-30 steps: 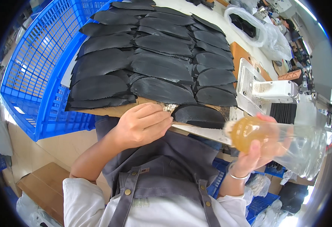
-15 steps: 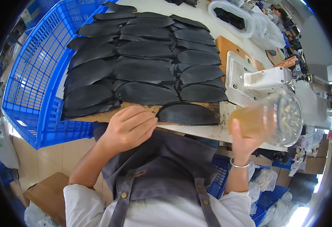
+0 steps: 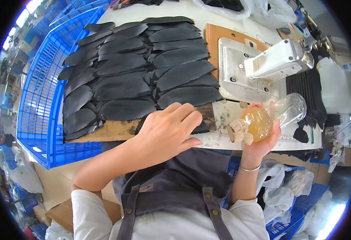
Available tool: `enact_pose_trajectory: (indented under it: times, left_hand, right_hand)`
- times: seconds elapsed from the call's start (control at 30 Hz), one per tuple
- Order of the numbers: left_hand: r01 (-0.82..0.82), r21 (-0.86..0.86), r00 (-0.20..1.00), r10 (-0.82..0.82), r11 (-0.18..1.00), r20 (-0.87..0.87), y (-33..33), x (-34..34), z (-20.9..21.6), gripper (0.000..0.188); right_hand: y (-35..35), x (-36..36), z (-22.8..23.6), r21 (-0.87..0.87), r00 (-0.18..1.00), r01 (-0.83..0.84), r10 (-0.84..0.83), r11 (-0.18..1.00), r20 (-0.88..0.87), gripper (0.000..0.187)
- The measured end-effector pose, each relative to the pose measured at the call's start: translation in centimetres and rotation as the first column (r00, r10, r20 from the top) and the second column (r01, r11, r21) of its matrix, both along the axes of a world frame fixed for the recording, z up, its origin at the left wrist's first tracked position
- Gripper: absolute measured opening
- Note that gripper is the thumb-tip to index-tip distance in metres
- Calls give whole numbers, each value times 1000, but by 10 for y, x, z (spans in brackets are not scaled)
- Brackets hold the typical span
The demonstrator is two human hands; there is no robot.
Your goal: Applying glue to shoe components and stacking them.
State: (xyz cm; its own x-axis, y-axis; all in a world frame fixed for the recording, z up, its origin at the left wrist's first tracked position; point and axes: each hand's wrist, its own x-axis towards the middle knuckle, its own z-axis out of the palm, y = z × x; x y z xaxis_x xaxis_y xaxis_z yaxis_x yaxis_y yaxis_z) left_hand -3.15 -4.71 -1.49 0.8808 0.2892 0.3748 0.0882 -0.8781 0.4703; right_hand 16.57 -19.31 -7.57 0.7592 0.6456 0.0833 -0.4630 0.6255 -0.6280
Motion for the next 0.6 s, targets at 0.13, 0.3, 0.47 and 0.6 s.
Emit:
enact_pose_trajectory:
  times: [0.13, 0.3, 0.47, 0.6]
  left_hand:
    - [-10, -41, 997, 7, 999, -71, 3, 13, -2, 34]
    - [-23, -160, 990, 0, 987, -142, 8, 16, 5, 29]
    - [-70, -351, 983, 5, 934, -184, 14, 15, 7, 20]
    - [-91, -501, 991, 26, 861, -135, 17, 6, 10, 15]
  right_hand:
    - [2, 2, 1, 9, 997, -63, 62, 998, 35, 59]
    - [-1, 5, -1, 47, 998, -59, 59, 997, 9, 58]
    - [1, 5, 0, 52, 997, -80, 80, 995, 18, 59]
    - [1, 0, 0, 75, 995, -97, 97, 992, 3, 60]
